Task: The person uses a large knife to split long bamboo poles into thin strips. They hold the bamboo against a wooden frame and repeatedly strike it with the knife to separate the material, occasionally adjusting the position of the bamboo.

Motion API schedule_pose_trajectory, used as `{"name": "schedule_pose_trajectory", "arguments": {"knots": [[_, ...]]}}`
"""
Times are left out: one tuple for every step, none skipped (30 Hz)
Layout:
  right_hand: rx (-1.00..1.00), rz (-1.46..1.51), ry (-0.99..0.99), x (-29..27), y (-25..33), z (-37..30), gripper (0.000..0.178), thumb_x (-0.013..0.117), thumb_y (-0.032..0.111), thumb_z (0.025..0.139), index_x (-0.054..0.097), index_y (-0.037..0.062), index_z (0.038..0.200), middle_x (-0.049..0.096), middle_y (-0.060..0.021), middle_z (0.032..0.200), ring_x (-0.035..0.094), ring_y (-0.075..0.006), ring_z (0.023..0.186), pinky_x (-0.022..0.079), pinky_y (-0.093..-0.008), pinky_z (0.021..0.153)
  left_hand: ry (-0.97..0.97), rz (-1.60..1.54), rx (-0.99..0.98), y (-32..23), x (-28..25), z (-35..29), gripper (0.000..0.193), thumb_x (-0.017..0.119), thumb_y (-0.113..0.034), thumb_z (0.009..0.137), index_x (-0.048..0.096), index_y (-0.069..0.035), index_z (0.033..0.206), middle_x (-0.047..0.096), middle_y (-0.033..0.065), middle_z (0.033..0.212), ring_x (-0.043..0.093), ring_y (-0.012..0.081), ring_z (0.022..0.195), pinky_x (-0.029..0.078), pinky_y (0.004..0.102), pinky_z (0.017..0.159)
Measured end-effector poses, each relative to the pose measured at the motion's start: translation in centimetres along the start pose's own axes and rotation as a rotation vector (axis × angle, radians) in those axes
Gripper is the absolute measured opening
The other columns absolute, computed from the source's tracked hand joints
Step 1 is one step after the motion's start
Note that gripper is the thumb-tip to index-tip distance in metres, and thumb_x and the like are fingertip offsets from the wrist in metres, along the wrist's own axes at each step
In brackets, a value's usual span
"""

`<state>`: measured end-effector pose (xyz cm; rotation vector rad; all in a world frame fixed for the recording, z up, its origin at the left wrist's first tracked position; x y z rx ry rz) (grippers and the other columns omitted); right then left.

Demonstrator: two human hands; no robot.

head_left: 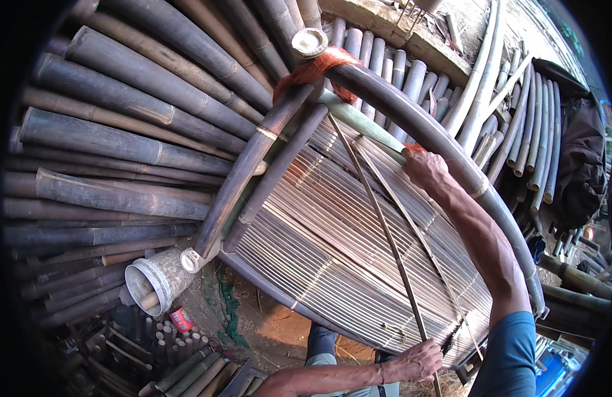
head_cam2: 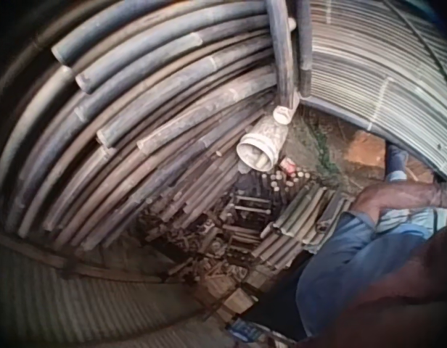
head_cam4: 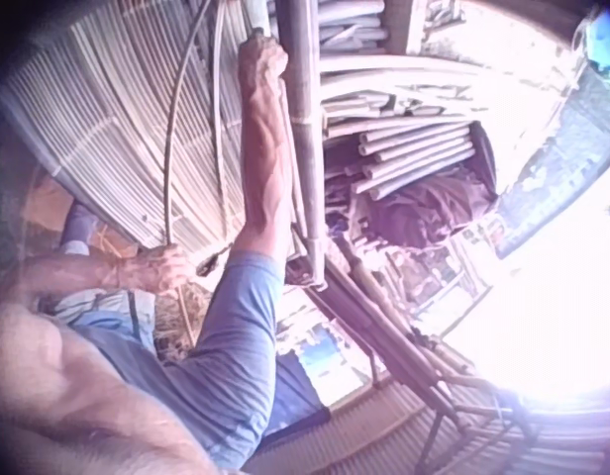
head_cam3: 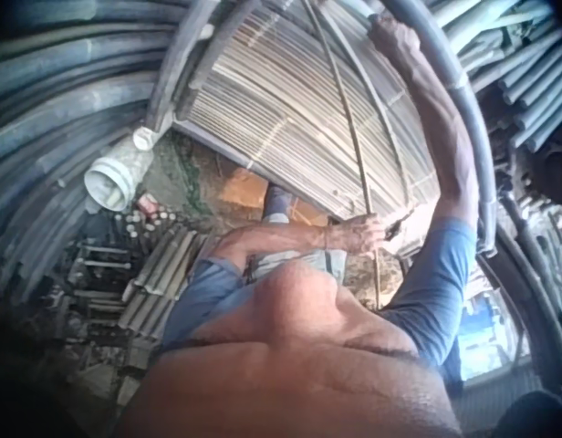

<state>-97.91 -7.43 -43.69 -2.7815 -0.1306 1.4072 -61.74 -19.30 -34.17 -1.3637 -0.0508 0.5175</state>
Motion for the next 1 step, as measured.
{"name": "schedule_pose_trajectory", "arguments": {"knots": [[-0.007,0.032,0.039,0.13,-0.21,0.34,0.044,0.068,0.028,0.084,0.058,0.0104,0.123,0.055,-0.0167,0.131,0.066,-0.0328,0.101,0.056,-0.0421,0.081,0.004,-0.005,0.003,-0.18,0.08,0.07,0.034,0.07,-0.04,0.076,0.057,-0.009,0.072,0.045,0.0011,0.073,0.049,0.0168,0.078,0.037,0.0319,0.084]]}}
Point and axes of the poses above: each hand's wrist, its own z-axis towards the middle knuckle, its own x-axis out of the palm, y = z × x, the point moved 1 cm from there along z, towards the middle knuckle
